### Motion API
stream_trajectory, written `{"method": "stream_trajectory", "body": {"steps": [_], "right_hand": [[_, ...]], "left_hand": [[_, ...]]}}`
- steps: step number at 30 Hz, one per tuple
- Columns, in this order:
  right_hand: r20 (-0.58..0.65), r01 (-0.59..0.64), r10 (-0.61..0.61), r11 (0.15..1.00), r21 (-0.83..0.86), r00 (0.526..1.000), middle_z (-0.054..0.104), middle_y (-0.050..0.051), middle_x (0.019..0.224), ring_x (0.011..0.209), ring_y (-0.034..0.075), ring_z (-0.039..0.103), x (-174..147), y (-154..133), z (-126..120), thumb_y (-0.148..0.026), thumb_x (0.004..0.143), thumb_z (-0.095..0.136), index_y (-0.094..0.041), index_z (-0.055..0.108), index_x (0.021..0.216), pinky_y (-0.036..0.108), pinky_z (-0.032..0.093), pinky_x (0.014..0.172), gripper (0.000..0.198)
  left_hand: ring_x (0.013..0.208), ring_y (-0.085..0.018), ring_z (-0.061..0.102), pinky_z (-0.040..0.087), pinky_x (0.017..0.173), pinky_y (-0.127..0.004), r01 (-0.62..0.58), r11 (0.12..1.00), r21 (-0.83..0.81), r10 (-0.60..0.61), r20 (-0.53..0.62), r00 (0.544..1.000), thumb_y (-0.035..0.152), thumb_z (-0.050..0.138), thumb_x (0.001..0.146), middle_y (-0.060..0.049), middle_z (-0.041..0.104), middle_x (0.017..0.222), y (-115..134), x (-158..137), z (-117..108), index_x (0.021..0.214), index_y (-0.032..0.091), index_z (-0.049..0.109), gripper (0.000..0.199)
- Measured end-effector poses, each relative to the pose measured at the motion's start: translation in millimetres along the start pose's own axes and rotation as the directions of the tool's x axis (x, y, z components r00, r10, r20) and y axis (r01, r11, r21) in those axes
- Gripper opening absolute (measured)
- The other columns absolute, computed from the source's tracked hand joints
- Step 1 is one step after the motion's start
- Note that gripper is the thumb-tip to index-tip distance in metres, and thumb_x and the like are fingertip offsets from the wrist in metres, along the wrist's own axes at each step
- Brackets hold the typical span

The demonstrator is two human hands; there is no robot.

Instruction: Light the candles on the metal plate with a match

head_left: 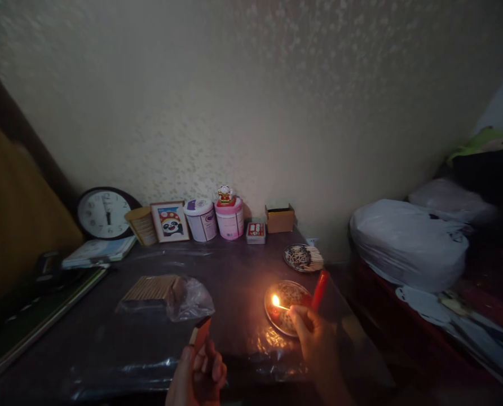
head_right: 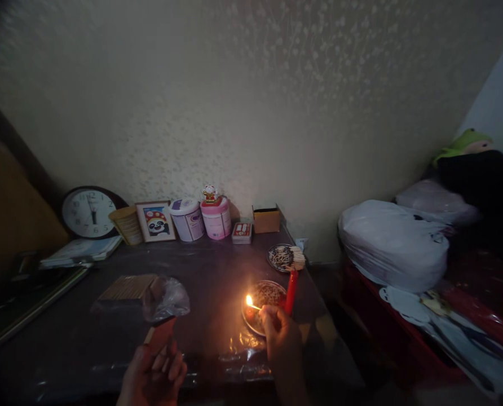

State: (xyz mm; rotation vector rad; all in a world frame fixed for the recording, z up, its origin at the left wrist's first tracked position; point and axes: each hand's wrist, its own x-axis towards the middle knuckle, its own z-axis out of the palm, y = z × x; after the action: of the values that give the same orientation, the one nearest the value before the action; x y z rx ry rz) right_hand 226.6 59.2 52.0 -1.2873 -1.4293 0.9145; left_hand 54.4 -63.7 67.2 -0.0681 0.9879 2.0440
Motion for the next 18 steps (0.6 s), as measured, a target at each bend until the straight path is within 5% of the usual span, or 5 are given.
{"method": "stream_trajectory", "body": {"steps": [18], "right_hand": [[0.012,-0.006,0.006,1.0,0.019,1.0,0.077,0.011,0.078,0.077,0.029,0.071,-1.7,-3.3,4.2,-0.043,0.07,0.064,-0.018,0.073,0.074,0.036,0.056,0.072,0.027]], "left_hand": [[0.04,-0.01,0.045,0.037,0.04,-0.027,-0.003,0.999,0.037,0.003,0.012,1.0,0.054,0.08,0.048,0.0,0.062,0.059,4.8,6.0,-6.1,0.063,0.019,0.062,0.041]]}}
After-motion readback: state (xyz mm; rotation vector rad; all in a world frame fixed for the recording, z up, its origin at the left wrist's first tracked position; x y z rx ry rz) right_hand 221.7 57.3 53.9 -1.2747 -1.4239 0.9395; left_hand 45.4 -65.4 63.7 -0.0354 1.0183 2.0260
